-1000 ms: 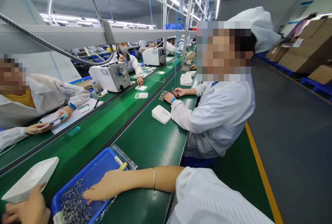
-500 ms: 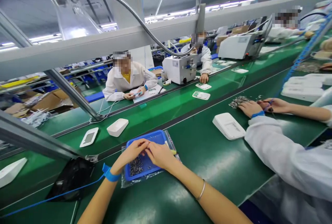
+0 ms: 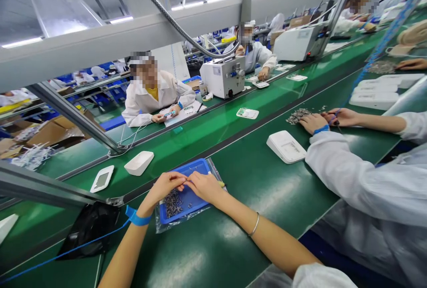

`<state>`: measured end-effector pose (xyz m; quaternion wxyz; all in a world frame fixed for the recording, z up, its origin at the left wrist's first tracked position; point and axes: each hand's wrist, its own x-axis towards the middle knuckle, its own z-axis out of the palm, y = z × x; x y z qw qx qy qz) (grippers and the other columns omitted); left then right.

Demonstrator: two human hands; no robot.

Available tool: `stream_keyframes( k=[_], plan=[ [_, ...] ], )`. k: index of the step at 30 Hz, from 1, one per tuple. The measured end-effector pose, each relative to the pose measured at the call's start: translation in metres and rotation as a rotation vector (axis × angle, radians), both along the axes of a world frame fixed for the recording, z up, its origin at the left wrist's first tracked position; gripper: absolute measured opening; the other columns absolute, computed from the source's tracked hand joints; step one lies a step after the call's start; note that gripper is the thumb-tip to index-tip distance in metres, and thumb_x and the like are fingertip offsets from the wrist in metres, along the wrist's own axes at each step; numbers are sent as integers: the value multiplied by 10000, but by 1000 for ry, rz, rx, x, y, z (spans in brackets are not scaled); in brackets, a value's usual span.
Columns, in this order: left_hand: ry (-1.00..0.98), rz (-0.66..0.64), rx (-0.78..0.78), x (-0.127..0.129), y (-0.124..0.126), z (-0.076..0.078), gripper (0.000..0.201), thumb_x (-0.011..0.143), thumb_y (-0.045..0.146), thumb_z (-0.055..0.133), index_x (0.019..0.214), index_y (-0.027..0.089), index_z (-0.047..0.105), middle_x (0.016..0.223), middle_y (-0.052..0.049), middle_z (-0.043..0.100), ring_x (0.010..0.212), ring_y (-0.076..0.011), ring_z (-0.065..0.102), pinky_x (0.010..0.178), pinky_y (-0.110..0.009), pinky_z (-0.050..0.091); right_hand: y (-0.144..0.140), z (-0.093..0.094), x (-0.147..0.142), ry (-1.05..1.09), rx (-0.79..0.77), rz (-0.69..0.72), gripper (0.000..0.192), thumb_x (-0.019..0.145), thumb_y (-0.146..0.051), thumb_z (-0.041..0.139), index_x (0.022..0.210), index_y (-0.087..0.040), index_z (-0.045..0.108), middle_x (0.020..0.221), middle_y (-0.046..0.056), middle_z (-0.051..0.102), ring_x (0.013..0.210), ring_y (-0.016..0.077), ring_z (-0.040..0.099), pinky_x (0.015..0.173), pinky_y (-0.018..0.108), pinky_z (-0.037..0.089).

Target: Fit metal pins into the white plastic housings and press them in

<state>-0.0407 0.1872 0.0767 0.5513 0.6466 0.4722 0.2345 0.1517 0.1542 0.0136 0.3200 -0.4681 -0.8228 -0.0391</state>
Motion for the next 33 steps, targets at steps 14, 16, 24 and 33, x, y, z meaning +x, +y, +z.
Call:
stream_keyframes(
  k=[14, 16, 24, 33],
  plan=[
    [-35, 7, 6, -2, -2, 0, 514, 721, 611, 757, 906, 138, 680, 749, -44, 706, 724, -177, 685, 759, -298, 559, 1, 1, 2, 32, 63, 9, 338, 1035, -437, 439, 960, -199, 667, 870, -3, 713, 697, 90, 626, 581, 263, 339],
    [-32, 6, 13, -3, -1, -1, 496, 727, 600, 756, 906, 142, 684, 768, -44, 707, 735, -177, 683, 760, -296, 558, 0, 1, 2, 18, 54, 11, 324, 1036, -424, 442, 977, -197, 665, 871, 0, 709, 700, 92, 628, 579, 263, 341],
    [24, 31, 63, -3, 0, 1, 393, 705, 500, 763, 886, 155, 712, 844, -58, 736, 787, -193, 691, 781, -296, 549, 1, 2, 0, -56, -2, 43, 311, 1041, -377, 406, 985, -186, 645, 881, 7, 692, 679, 96, 622, 553, 259, 334],
    [114, 38, 111, -1, -1, 12, 353, 690, 439, 750, 917, 169, 769, 930, -78, 780, 898, -249, 726, 858, -334, 564, 4, 6, 0, -111, -69, 38, 291, 1032, -352, 417, 1047, -172, 646, 939, 33, 687, 720, 102, 640, 565, 234, 380]
  ],
)
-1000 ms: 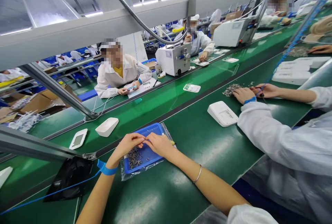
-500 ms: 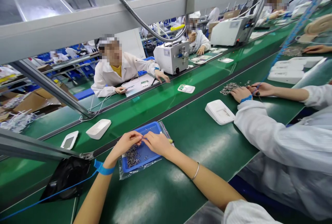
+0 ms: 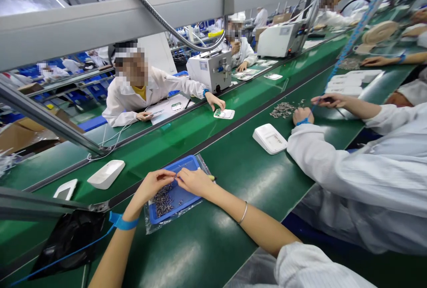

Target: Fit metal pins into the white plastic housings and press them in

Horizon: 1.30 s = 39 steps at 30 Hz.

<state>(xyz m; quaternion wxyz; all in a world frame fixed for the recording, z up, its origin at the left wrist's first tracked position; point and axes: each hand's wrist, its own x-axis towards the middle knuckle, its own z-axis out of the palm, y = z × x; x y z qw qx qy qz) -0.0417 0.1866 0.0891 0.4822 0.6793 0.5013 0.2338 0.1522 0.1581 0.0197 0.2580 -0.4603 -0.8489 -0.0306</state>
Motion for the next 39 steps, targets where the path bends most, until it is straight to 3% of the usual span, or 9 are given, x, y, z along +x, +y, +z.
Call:
stream_keyframes(
  k=[8, 18, 24, 33, 39],
  plan=[
    [54, 3, -4, 0, -1, 4, 459, 681, 520, 736, 961, 161, 787, 984, -88, 783, 908, -269, 730, 883, -359, 567, -1, 7, 0, -29, -43, -8, 359, 1054, -387, 356, 1098, -164, 633, 967, 44, 678, 723, 94, 630, 576, 221, 386],
    [132, 3, -40, -8, 3, 4, 620, 615, 654, 755, 976, 150, 783, 976, -105, 784, 939, -301, 734, 902, -385, 573, 3, 0, -2, -71, -32, -34, 385, 1045, -459, 327, 1115, -223, 622, 1021, -13, 702, 765, 85, 644, 505, 242, 278],
    [261, -21, -2, -12, 7, 5, 588, 617, 671, 738, 974, 208, 794, 1040, -81, 778, 1030, -322, 710, 925, -384, 557, 3, 1, -4, -81, -40, -30, 391, 1051, -476, 295, 1118, -234, 595, 1007, -19, 692, 727, 69, 625, 494, 237, 270],
    [176, 28, -9, -12, 3, 6, 523, 586, 598, 809, 936, 210, 793, 987, -67, 785, 982, -281, 721, 860, -312, 581, 5, -1, -3, -108, -88, 15, 402, 1062, -457, 259, 1158, -242, 585, 1028, -30, 689, 748, 72, 626, 516, 246, 298],
    [185, 67, 19, -9, 3, -1, 478, 619, 588, 787, 916, 214, 801, 967, -56, 784, 960, -256, 716, 847, -283, 570, 1, 7, -1, -97, -65, 38, 394, 1054, -460, 302, 1112, -210, 600, 1021, -7, 699, 773, 71, 638, 495, 246, 245]
  ],
)
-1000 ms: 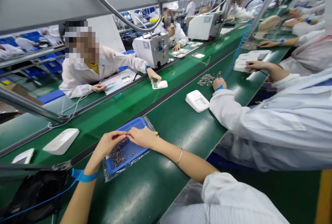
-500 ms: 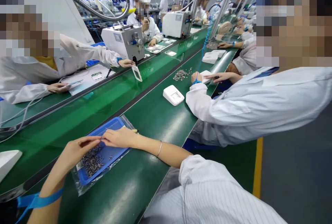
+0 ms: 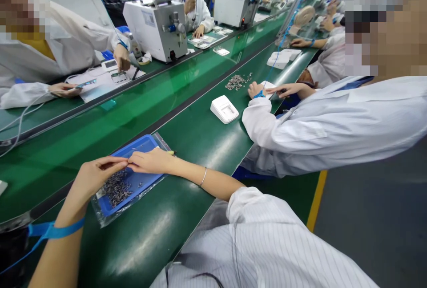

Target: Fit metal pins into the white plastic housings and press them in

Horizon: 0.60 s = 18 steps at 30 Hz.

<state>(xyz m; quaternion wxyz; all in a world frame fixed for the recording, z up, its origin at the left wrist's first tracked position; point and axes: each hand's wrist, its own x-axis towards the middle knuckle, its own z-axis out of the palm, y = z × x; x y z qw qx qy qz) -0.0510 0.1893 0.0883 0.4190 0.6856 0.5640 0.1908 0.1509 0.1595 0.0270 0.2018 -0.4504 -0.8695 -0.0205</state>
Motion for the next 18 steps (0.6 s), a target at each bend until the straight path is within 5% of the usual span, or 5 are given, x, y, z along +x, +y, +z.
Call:
stream_keyframes(
  k=[9, 18],
  plan=[
    [-16, -50, -104, -4, 2, 3, 530, 577, 614, 820, 901, 196, 780, 893, -61, 783, 873, -247, 739, 821, -294, 595, -2, 0, 0, 7, -16, -11, 423, 1055, -449, 273, 1131, -232, 628, 1002, -10, 689, 718, 68, 607, 506, 257, 226],
    [-262, -154, -153, -3, -1, 2, 490, 720, 516, 823, 979, 104, 762, 826, -86, 760, 821, -223, 739, 868, -371, 598, -7, 4, 9, 120, -12, 60, 445, 1066, -411, 273, 1089, -171, 647, 941, 23, 669, 755, 80, 561, 563, 233, 272]
  ],
)
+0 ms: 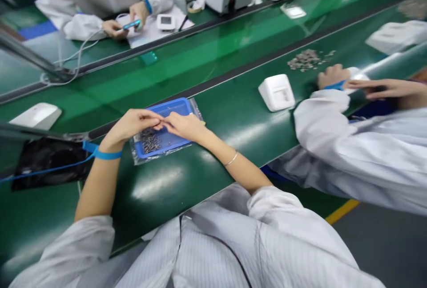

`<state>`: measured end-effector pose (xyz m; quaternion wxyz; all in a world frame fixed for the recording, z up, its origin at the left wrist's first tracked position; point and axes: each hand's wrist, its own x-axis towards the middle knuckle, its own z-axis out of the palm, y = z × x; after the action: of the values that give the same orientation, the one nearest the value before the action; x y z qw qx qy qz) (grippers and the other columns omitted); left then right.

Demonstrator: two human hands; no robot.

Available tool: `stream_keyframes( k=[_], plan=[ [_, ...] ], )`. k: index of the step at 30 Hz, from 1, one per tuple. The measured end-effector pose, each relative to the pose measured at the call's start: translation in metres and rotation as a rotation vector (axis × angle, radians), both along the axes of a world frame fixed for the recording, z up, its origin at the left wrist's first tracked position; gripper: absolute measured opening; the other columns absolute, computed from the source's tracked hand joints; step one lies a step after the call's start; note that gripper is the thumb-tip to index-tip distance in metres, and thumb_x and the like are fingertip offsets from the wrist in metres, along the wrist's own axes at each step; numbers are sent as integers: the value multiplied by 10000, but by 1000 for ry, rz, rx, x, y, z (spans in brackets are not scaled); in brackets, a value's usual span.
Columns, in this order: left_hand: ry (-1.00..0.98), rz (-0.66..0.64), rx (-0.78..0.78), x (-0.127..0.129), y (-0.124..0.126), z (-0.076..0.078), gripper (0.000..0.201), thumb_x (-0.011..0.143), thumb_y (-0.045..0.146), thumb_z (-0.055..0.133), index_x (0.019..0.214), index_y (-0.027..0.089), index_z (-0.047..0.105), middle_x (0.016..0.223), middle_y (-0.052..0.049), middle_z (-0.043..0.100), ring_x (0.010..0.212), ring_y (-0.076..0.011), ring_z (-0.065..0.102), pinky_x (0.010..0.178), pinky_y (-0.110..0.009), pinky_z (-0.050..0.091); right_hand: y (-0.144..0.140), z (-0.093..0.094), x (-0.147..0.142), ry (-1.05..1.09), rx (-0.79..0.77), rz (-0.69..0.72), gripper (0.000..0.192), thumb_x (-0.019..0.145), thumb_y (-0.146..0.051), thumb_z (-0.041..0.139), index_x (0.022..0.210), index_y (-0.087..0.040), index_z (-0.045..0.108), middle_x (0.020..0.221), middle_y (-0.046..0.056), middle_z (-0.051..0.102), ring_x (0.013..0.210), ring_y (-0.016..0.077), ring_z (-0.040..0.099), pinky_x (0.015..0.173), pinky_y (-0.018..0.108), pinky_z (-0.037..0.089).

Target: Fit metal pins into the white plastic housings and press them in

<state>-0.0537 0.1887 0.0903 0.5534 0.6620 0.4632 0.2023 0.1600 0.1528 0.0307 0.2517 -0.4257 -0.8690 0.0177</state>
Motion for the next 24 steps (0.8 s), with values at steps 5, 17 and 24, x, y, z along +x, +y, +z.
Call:
stream_keyframes(
  k=[5, 17, 24],
  plan=[
    [-99, 87, -5, 0, -1, 3, 374, 831, 356, 785, 1004, 29, 730, 784, -77, 729, 772, -188, 735, 854, -387, 602, 2, -4, 3, 109, 57, 24, 397, 1062, -377, 332, 1049, -143, 652, 922, 22, 674, 696, 61, 536, 586, 214, 299],
    [16, 309, 675, 19, -20, -15, 256, 824, 201, 752, 1078, 228, 747, 1269, -61, 650, 1203, -228, 623, 1020, -417, 541, -26, 14, 52, 193, 194, -212, 288, 1019, -354, 474, 1039, -210, 723, 867, 26, 745, 686, 88, 631, 616, 227, 437],
    [-124, -81, 857, 54, -119, -59, 261, 937, 47, 502, 984, 210, 700, 1234, -67, 615, 1277, -205, 560, 1091, -434, 497, -33, -8, 182, 35, -67, -973, 379, 1020, -379, 397, 1185, -112, 609, 1220, 199, 666, 923, 182, 665, 757, 298, 466]
  ],
)
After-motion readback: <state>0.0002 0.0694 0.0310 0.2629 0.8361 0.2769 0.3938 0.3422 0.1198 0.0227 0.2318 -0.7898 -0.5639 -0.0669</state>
